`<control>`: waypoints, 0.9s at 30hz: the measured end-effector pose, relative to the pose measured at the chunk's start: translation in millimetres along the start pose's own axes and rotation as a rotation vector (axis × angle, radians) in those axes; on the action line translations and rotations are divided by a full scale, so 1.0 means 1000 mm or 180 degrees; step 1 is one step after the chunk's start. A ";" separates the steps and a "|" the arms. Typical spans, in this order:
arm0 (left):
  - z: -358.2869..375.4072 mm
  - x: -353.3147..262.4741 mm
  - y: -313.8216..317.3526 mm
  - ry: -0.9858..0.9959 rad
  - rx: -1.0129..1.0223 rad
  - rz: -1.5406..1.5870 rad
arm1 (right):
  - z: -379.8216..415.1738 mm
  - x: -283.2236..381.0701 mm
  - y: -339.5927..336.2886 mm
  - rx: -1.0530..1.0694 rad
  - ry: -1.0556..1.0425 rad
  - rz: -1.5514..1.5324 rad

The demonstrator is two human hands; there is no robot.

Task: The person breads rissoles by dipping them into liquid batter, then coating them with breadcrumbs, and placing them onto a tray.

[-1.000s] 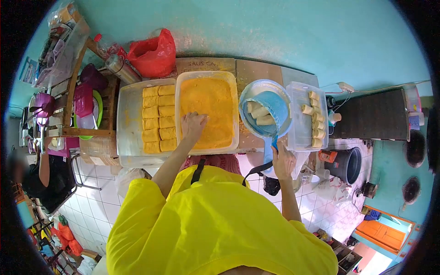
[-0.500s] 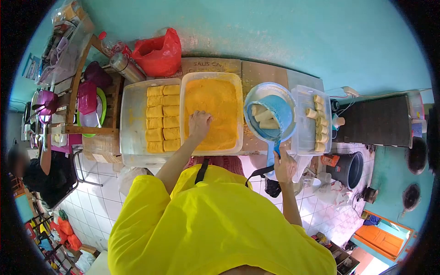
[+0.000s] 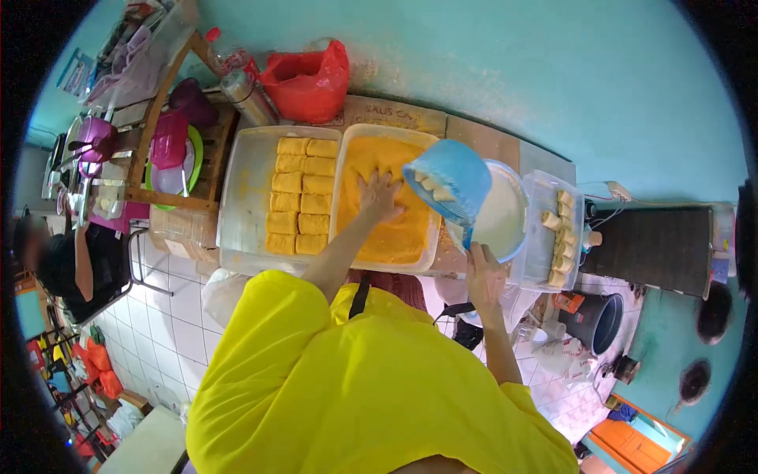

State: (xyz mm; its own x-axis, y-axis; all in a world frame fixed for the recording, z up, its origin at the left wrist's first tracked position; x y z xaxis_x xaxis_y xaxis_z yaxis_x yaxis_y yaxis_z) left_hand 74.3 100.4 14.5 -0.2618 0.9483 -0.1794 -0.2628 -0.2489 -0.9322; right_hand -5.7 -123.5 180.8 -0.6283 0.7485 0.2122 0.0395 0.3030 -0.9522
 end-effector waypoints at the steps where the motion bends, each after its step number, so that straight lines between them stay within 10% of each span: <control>1: 0.004 0.005 0.010 -0.0003 -0.0011 0.0125 | -0.005 0.003 0.009 0.0085 -0.0068 0.0041; 9: 0.074 0.037 0.033 -0.0682 0.0442 0.0750 | -0.021 0.019 0.055 -0.0026 -0.0690 0.0333; 12: 0.105 0.034 -0.005 -0.0523 -0.0569 0.0432 | -0.023 0.022 0.067 -0.0072 -0.0748 0.0391; 27: 0.086 0.063 0.059 -0.1521 0.0804 0.0992 | -0.061 0.006 0.046 -0.0617 0.0092 -0.1125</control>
State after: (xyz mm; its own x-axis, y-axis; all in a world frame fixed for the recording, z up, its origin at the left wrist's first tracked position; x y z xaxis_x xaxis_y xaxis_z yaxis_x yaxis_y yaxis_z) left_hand -37.0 128.3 -24.7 -0.7328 0.6452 -0.2161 -0.3034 -0.5941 -0.7450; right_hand 39.8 -69.3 151.7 -0.6074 0.5937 0.5278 -0.0276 0.6482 -0.7610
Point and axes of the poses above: each hand's wrist, its own z-axis away from the middle knuckle, its own y-axis out of the palm, x = y × z, the point moved 5 cm from there along -z, towards the middle knuckle, and after that the axes turned 15 degrees about -y, right-handed, at the moved point
